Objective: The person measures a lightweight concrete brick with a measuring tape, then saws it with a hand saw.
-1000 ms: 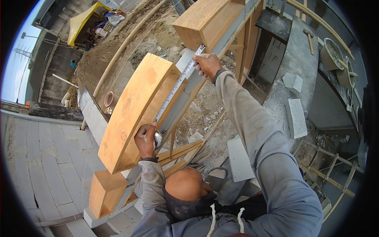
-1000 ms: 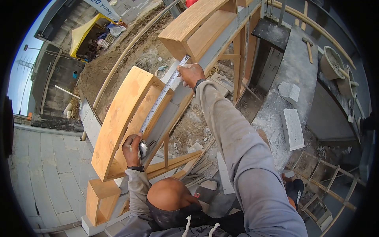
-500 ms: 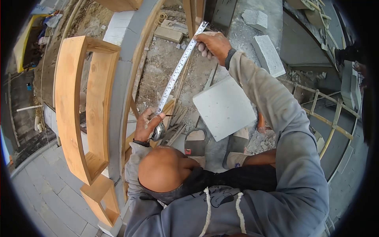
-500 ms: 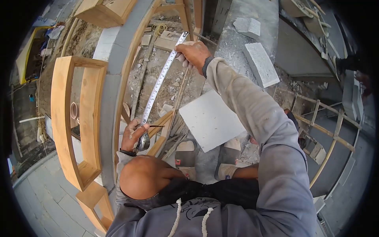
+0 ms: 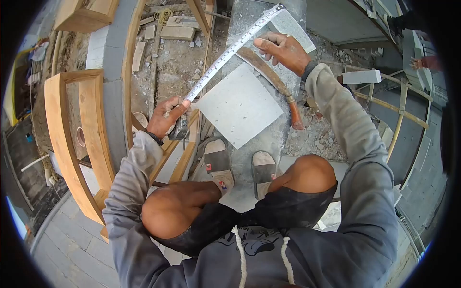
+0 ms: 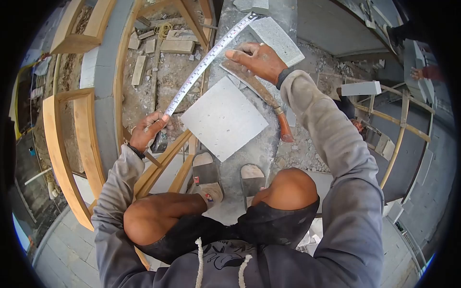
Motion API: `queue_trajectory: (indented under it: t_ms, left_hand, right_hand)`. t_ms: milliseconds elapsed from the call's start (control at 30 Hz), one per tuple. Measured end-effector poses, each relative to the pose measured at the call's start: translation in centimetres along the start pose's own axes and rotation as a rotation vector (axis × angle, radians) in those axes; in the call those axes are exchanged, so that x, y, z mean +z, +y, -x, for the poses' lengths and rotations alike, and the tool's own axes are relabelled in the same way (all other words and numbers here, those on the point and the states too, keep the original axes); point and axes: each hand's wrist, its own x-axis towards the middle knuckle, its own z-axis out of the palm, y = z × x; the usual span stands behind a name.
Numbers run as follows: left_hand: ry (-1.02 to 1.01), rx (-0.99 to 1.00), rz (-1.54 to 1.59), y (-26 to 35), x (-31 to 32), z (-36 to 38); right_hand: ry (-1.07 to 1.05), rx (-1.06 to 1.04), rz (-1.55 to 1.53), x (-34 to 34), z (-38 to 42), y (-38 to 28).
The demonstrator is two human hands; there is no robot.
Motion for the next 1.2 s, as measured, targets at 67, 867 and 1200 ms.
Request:
queue_trajectory:
  t_ms: [67, 867, 1200]
  left_hand:
    - [0.04, -0.071, 0.112, 0.0, -0.4, 0.2]
    - [0.396, -0.179, 0.102, -6.6, 7.6, 1.6]
    - [-0.028, -0.238, 0.539, -11.0, 15.4, 10.0]
  right_hand:
    - [0.043, -0.095, 0.109, 3.0, 0.2, 5.8]
    - [0.483, 0.235, -0.394, 13.4, 9.4, 15.7]
    - [0.31, -0.167, -0.097, 9.3, 4.0, 9.7]
